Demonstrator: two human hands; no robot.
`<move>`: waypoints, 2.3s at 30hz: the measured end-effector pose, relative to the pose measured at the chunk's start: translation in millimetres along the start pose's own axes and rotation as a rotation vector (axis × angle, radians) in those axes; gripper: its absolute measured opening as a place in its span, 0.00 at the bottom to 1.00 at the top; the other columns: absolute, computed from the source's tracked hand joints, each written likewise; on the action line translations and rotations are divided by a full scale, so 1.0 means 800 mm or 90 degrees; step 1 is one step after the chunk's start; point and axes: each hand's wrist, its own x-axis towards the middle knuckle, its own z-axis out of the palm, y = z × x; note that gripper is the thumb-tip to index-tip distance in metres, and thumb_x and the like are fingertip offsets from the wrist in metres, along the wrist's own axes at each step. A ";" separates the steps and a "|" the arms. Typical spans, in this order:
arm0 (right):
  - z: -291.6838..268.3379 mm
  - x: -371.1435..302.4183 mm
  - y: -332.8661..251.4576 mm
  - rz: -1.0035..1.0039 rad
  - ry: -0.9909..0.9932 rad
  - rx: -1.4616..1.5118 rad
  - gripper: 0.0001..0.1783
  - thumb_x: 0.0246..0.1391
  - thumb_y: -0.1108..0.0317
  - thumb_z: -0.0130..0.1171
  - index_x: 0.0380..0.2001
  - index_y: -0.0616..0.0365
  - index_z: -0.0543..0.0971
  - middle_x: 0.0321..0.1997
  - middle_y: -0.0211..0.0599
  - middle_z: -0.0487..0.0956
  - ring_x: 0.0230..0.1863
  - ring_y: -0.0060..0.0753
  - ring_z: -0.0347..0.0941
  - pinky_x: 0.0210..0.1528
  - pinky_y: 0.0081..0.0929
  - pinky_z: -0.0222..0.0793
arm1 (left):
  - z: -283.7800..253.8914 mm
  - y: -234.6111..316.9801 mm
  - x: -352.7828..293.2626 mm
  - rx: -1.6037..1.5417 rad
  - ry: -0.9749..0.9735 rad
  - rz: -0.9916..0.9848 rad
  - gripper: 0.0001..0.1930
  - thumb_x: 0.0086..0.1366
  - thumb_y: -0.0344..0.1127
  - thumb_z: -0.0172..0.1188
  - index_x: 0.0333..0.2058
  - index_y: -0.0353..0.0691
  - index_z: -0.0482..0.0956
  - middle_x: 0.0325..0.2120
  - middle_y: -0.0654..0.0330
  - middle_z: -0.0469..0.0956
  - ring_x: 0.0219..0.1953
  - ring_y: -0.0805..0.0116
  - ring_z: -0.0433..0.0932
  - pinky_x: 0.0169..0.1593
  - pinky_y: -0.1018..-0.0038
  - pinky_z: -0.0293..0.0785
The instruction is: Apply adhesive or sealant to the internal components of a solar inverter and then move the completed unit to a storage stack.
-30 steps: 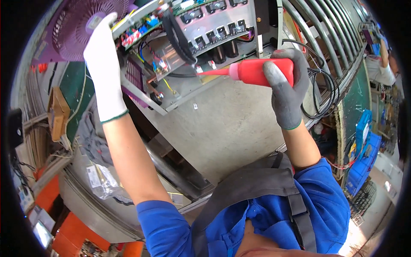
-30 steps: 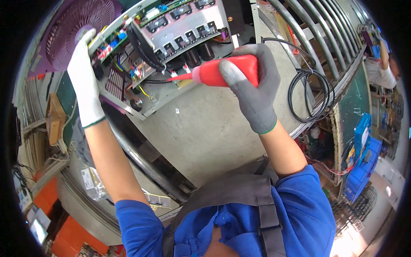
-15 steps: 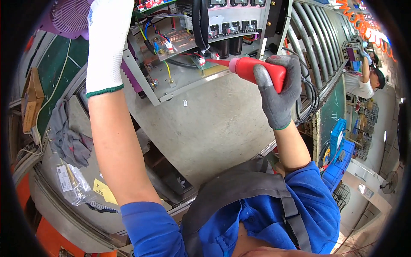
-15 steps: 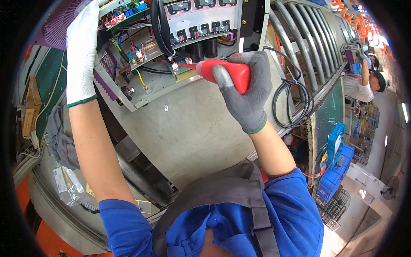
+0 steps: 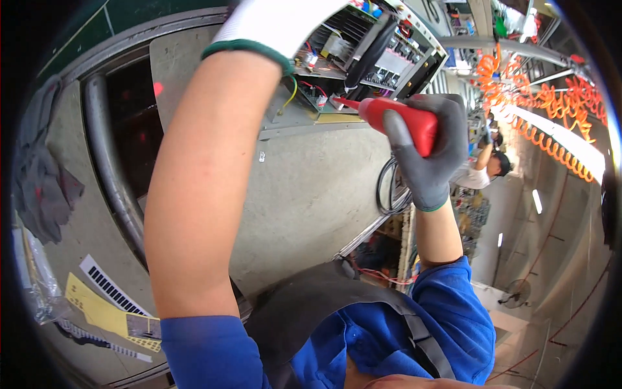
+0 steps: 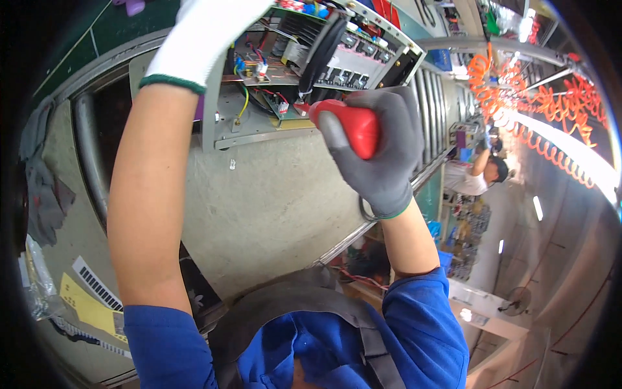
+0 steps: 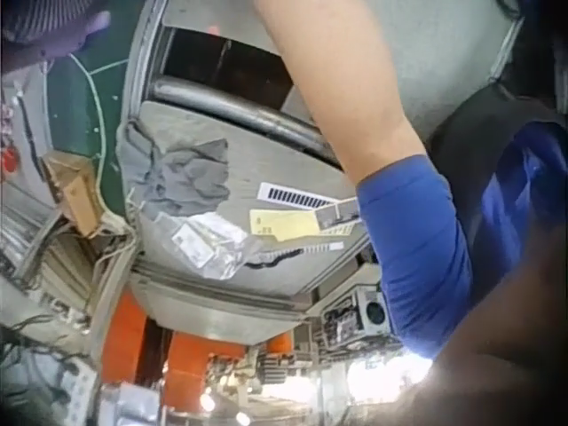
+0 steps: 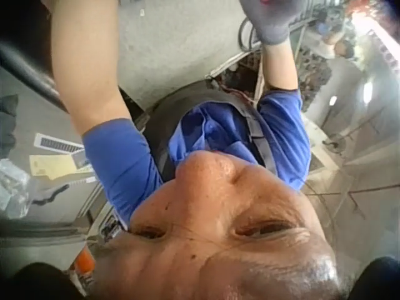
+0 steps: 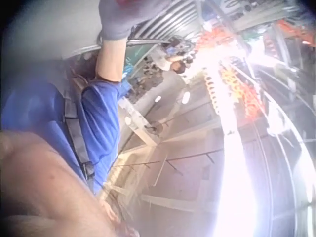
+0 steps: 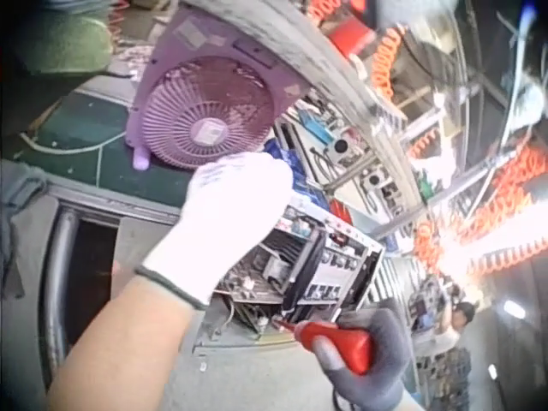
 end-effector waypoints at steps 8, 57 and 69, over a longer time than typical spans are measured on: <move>0.046 0.028 -0.021 -0.155 -0.089 -0.140 0.17 0.40 0.69 0.76 0.31 0.54 0.78 0.29 0.36 0.73 0.29 0.40 0.71 0.32 0.34 0.66 | -0.065 -0.002 0.009 -0.225 -0.300 -0.188 0.17 0.67 0.41 0.52 0.47 0.40 0.85 0.50 0.48 0.82 0.55 0.51 0.79 0.61 0.52 0.67; 0.011 -0.008 -0.017 -0.082 -0.064 -0.104 0.17 0.40 0.72 0.77 0.31 0.58 0.77 0.30 0.38 0.75 0.31 0.40 0.72 0.33 0.32 0.69 | -0.063 0.012 -0.006 -0.181 -0.221 -0.122 0.16 0.67 0.38 0.50 0.44 0.45 0.86 0.46 0.53 0.84 0.52 0.56 0.81 0.57 0.53 0.70; -0.080 -0.104 0.065 0.490 0.296 0.699 0.19 0.59 0.59 0.61 0.47 0.62 0.76 0.45 0.44 0.79 0.49 0.38 0.76 0.57 0.40 0.71 | -0.050 0.054 -0.062 0.016 -0.038 0.014 0.05 0.60 0.37 0.54 0.33 0.49 0.78 0.31 0.60 0.75 0.41 0.57 0.76 0.47 0.60 0.69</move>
